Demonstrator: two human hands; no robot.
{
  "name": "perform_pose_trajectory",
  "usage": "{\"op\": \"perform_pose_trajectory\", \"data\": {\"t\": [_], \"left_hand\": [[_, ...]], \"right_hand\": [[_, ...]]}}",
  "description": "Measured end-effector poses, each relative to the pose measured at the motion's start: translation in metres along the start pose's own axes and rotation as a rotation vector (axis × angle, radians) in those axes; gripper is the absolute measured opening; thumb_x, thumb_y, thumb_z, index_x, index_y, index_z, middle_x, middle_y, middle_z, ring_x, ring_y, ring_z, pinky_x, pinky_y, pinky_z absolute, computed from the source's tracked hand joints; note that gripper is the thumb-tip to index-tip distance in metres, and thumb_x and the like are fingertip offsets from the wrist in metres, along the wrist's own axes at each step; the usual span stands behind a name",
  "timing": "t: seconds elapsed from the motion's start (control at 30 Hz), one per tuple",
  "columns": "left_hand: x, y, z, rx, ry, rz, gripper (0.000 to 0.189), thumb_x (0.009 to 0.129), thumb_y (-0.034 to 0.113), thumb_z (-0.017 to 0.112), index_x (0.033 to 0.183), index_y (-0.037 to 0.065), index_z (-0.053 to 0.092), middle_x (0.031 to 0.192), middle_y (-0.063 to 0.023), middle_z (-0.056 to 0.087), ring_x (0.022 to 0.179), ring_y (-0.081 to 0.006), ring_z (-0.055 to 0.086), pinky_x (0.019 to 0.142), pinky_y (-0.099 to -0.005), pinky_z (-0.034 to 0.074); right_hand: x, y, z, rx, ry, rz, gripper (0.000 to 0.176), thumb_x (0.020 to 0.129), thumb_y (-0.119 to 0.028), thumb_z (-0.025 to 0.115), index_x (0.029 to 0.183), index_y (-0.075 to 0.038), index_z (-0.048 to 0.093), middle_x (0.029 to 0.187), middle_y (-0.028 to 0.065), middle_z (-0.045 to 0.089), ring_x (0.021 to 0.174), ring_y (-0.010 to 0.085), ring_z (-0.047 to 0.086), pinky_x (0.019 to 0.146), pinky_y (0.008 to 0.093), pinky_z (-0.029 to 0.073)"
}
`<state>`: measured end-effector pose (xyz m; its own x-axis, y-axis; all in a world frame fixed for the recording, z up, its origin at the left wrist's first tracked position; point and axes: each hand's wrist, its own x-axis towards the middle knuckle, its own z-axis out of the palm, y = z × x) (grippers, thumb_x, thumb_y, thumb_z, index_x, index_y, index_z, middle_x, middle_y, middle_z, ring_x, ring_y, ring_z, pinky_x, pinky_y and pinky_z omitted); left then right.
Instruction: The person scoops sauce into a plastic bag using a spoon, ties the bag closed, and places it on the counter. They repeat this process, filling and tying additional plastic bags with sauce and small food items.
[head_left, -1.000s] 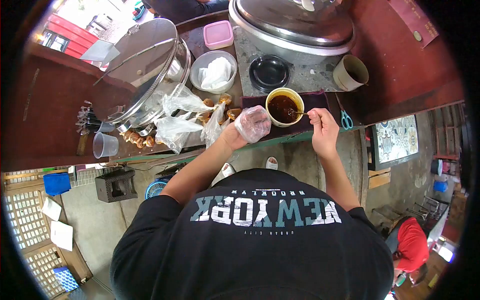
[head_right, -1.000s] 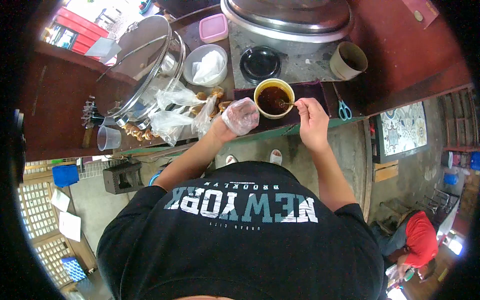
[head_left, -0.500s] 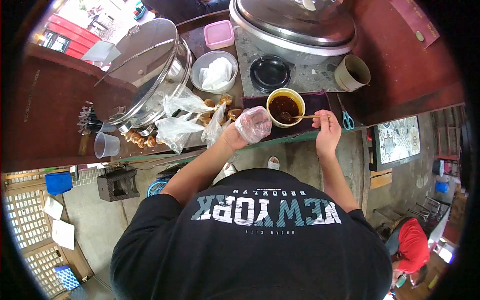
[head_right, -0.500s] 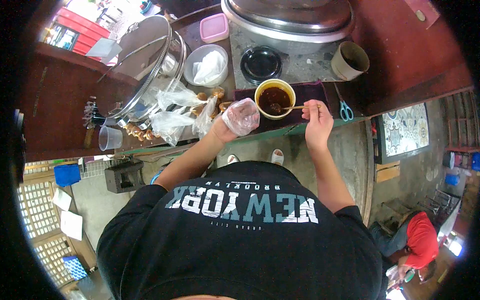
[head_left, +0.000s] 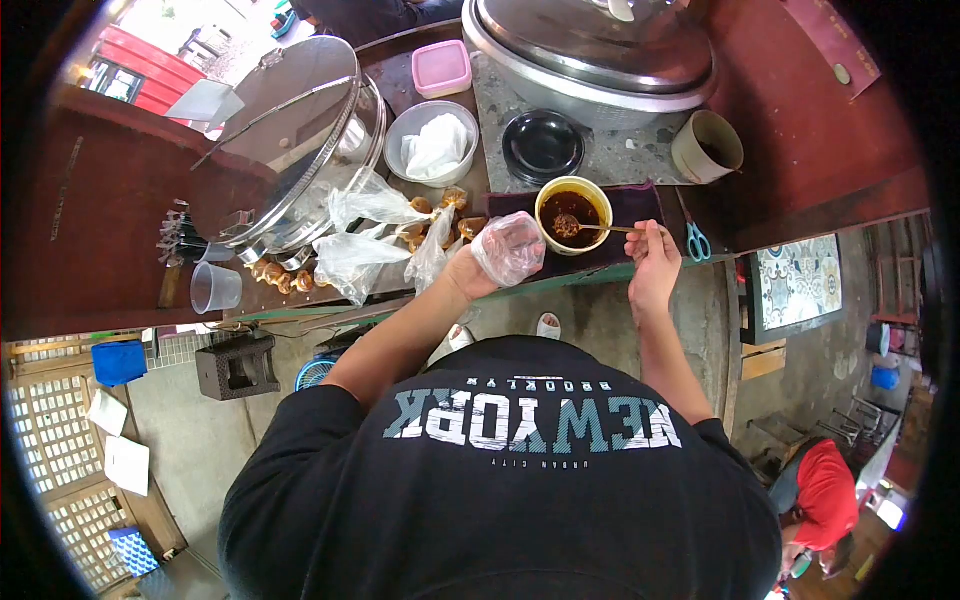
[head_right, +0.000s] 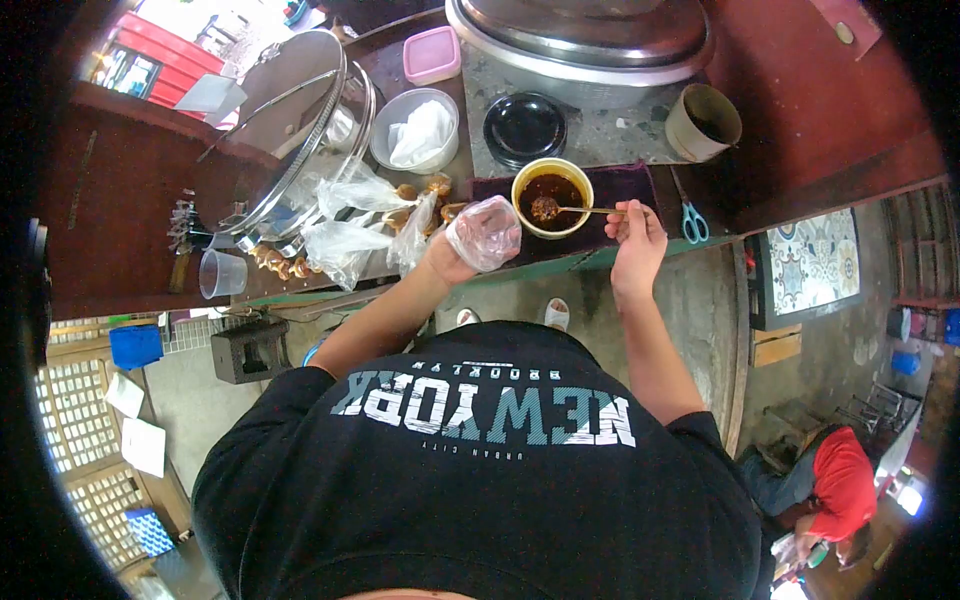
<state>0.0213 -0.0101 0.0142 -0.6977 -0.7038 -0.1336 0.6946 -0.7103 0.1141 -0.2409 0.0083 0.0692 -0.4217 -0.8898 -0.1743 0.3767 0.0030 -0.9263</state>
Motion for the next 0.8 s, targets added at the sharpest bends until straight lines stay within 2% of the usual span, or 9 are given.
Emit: {"op": "perform_pose_trajectory", "data": {"t": [0.47, 0.57, 0.67, 0.8], "left_hand": [[0.000, -0.001, -0.002, 0.019, -0.005, 0.005, 0.040, 0.092, 0.034, 0.048, 0.123, 0.010, 0.055, 0.121, -0.0124, 0.057, 0.111, -0.0329, 0.054, 0.093, -0.0529, 0.044], [0.001, -0.002, -0.001, -0.001, 0.042, 0.006, 0.039, 0.092, 0.032, 0.047, 0.123, 0.010, 0.055, 0.121, -0.0122, 0.057, 0.109, -0.0325, 0.054, 0.092, -0.0526, 0.044], [0.000, -0.004, 0.004, -0.027, 0.017, 0.013, 0.038, 0.091, 0.031, 0.048, 0.122, 0.010, 0.055, 0.120, -0.0120, 0.057, 0.108, -0.0321, 0.054, 0.091, -0.0521, 0.045], [-0.001, -0.006, 0.017, -0.025, 0.079, 0.036, 0.039, 0.091, 0.031, 0.048, 0.122, 0.009, 0.054, 0.117, -0.0133, 0.057, 0.107, -0.0315, 0.055, 0.090, -0.0501, 0.046]], "right_hand": [[-0.003, 0.002, 0.001, 0.043, -0.009, -0.028, 0.019, 0.094, -0.019, 0.054, 0.090, -0.002, 0.062, 0.075, 0.0027, 0.061, 0.066, 0.0082, 0.056, 0.063, 0.0216, 0.047], [-0.009, -0.008, 0.013, 0.010, 0.007, -0.035, 0.020, 0.094, -0.019, 0.054, 0.091, -0.002, 0.062, 0.074, 0.0029, 0.061, 0.067, 0.0083, 0.056, 0.063, 0.0217, 0.047], [-0.019, -0.014, 0.027, 0.018, -0.047, -0.038, 0.021, 0.095, -0.019, 0.052, 0.091, 0.000, 0.060, 0.075, 0.0046, 0.061, 0.065, 0.0099, 0.055, 0.062, 0.0234, 0.045], [-0.044, -0.017, 0.046, -0.193, -0.199, -0.185, 0.021, 0.097, -0.017, 0.048, 0.093, 0.000, 0.060, 0.081, 0.0054, 0.063, 0.067, 0.0097, 0.058, 0.063, 0.0234, 0.048]]}}
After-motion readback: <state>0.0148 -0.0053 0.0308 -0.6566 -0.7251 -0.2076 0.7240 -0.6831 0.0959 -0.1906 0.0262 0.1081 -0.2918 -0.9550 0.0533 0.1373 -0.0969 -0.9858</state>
